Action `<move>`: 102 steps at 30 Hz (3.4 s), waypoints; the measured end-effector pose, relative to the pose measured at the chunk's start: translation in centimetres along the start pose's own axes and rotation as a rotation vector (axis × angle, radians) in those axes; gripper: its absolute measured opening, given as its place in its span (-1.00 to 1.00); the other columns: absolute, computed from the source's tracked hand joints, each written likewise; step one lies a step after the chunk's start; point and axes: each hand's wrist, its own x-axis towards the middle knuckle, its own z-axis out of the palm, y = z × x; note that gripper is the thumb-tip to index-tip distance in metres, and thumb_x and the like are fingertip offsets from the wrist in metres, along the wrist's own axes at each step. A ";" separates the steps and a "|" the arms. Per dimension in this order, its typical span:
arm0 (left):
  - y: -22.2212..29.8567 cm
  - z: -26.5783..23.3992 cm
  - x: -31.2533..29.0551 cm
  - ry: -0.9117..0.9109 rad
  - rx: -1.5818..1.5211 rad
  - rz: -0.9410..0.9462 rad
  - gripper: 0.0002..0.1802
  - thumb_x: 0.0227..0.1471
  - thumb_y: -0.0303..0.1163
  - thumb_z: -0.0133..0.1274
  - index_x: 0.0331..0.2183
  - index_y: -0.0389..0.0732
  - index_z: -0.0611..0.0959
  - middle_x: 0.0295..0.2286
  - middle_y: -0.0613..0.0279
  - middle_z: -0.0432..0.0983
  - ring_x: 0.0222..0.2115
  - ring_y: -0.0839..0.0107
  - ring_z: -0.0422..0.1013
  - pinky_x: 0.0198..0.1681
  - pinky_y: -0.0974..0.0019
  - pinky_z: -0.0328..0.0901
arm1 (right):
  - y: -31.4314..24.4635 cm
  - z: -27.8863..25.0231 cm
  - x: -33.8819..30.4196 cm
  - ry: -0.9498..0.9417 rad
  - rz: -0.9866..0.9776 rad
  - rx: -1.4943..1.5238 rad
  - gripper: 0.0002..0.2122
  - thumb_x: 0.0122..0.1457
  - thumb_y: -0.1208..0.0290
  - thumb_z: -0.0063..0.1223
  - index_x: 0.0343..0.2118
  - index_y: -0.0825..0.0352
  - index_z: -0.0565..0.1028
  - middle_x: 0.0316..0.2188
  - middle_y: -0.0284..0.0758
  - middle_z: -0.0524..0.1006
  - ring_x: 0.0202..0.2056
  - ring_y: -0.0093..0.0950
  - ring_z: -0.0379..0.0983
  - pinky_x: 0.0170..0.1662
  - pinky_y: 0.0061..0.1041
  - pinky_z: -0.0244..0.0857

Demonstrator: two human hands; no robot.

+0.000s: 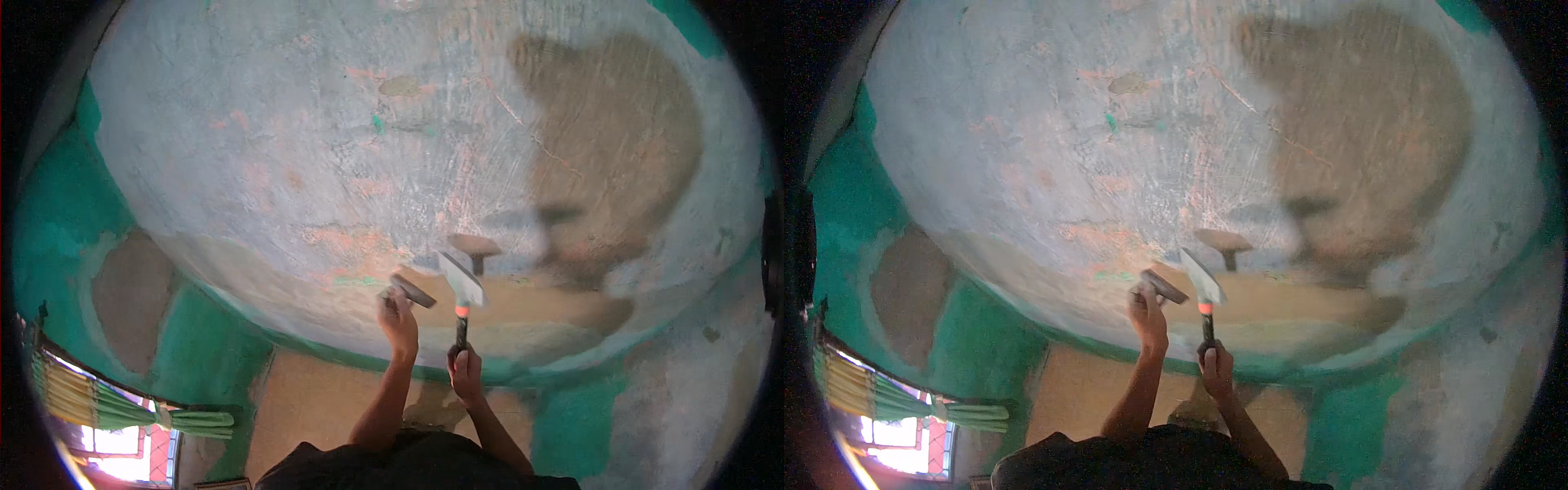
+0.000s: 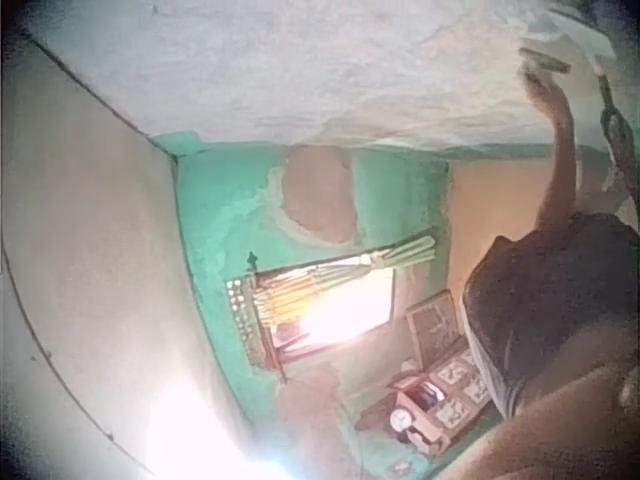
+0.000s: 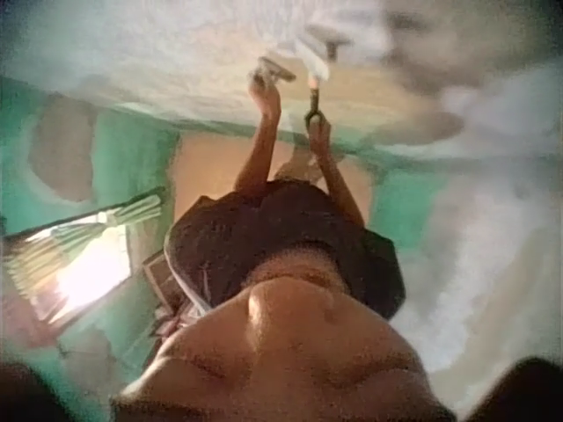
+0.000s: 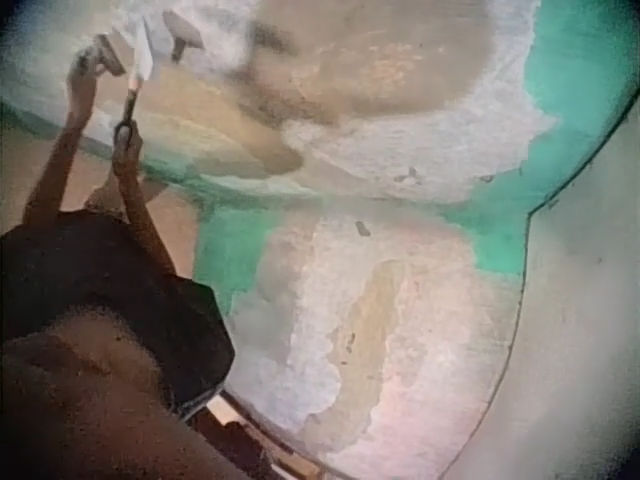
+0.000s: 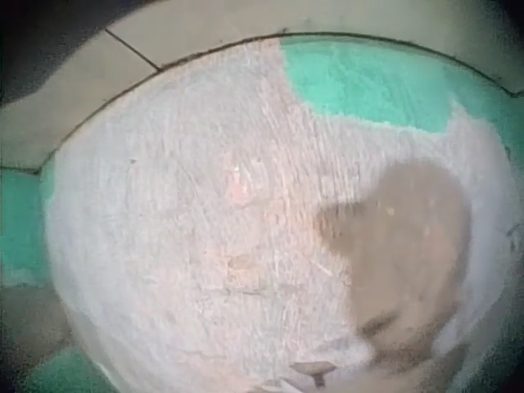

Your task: Scraping old paint from a wall using a scraper and sandpaper.

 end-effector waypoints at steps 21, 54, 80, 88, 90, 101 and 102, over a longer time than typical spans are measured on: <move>7.3 0.3 -5.4 -0.556 -0.130 -0.172 -0.70 0.37 -0.26 -0.32 -0.32 -0.21 0.42 -0.51 0.34 0.32 -0.53 0.60 0.23 -0.51 0.46 0.17 | -9.5 -0.8 5.0 -0.128 0.251 0.357 -0.62 0.32 0.28 0.05 0.09 0.41 0.40 -0.16 -0.40 0.51 -0.16 -0.58 0.44 -0.08 -0.54 0.33; 9.7 -3.5 -2.5 -0.671 -0.437 -0.453 -0.47 0.28 -0.10 -0.04 0.16 -0.13 0.32 -0.53 0.43 0.23 -0.68 0.61 0.16 -0.79 0.50 0.06 | -21.8 -18.4 22.0 0.742 -1.121 -1.046 -0.56 0.36 0.38 -0.20 0.23 0.50 0.29 0.29 0.04 0.19 0.32 -0.05 0.09 0.34 -0.14 -0.03; 10.1 0.1 -2.3 -0.693 -0.123 -0.292 -0.67 0.34 -0.15 -0.15 -0.04 -0.19 0.39 -0.67 0.51 0.12 -0.78 0.70 0.02 -0.78 0.51 -0.07 | -30.4 -20.8 24.4 0.780 -1.145 -1.044 -0.48 0.26 0.40 -0.08 0.28 0.41 0.23 0.30 -0.04 0.21 0.32 -0.08 0.09 0.35 -0.16 -0.08; 8.3 -0.9 -1.8 -0.767 -0.301 -0.446 -0.67 0.32 -0.15 -0.10 -0.06 -0.17 0.39 -0.58 0.42 0.22 -0.68 0.58 0.17 -0.66 0.43 0.11 | -34.8 -21.0 25.7 1.213 -0.968 -0.787 -0.44 0.26 0.25 -0.03 0.27 0.43 0.24 0.30 -0.06 0.19 0.30 -0.05 0.11 0.31 -0.04 0.00; 8.3 -0.5 -2.1 -0.802 -0.402 -0.517 -0.63 0.30 -0.13 -0.06 -0.02 -0.17 0.39 -0.53 0.39 0.26 -0.61 0.56 0.21 -0.63 0.43 0.12 | -34.6 -19.4 24.9 0.749 -1.208 -1.089 -0.47 0.30 0.25 -0.09 0.26 0.44 0.24 0.29 -0.02 0.21 0.29 -0.04 0.12 0.33 -0.08 -0.04; 8.9 -0.7 -2.8 -0.731 -0.393 -0.422 -0.61 0.33 -0.15 -0.14 0.05 -0.19 0.35 -0.54 0.32 0.30 -0.77 0.51 0.30 -0.81 0.41 0.23 | -31.5 -25.9 22.8 1.107 -1.058 -0.826 -0.58 0.36 0.42 -0.21 0.24 0.44 0.30 0.26 -0.04 0.27 0.31 -0.17 0.13 0.34 -0.20 -0.03; 8.8 -1.0 -2.6 -0.731 -0.393 -0.422 -0.61 0.33 -0.15 -0.14 0.05 -0.19 0.35 -0.54 0.32 0.30 -0.77 0.51 0.30 -0.81 0.41 0.23 | -29.9 -25.3 22.4 1.108 -1.058 -0.826 -0.58 0.36 0.42 -0.21 0.24 0.44 0.30 0.26 -0.04 0.27 0.31 -0.17 0.13 0.34 -0.20 -0.03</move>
